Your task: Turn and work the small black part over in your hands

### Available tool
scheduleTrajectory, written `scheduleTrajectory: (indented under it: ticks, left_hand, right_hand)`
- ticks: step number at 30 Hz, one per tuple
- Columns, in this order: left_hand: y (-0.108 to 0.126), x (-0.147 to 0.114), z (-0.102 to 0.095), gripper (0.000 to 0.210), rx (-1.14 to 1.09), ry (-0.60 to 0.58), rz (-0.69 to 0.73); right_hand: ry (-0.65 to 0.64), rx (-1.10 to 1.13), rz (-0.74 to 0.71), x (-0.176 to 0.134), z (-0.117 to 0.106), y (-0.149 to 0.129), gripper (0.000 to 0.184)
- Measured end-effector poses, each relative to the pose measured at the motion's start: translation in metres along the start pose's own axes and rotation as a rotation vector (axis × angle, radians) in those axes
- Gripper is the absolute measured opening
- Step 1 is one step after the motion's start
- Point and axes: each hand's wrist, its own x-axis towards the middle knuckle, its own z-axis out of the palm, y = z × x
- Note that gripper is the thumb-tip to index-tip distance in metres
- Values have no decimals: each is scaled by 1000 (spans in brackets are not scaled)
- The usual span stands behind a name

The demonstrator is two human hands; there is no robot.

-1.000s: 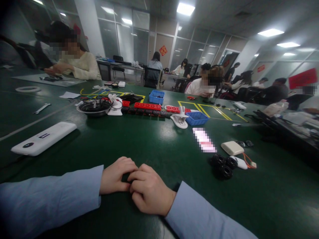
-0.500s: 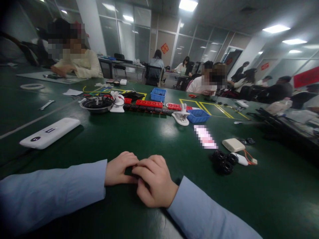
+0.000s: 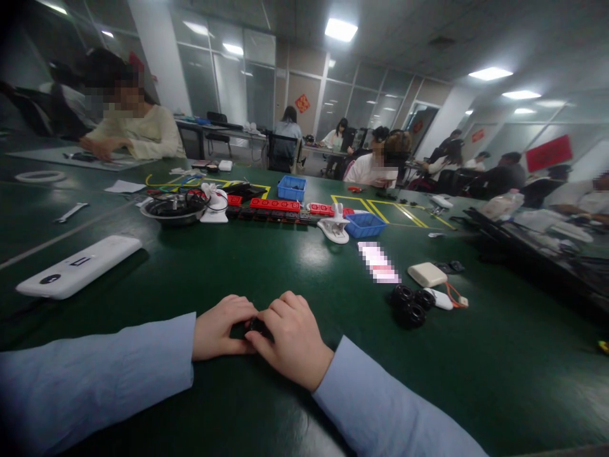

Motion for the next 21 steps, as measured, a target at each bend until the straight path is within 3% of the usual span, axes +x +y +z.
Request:
scheduleTrajectory:
  ticks: [13,21]
  left_hand:
    - [1,-1,-1,32,-12,1,-7]
    - [2,-1,-3,28,-36,-20,-3]
  right_hand:
    - [20,-4,-14,-1,2,6,28]
    - [-83,135,-81,1,-5,4,19]
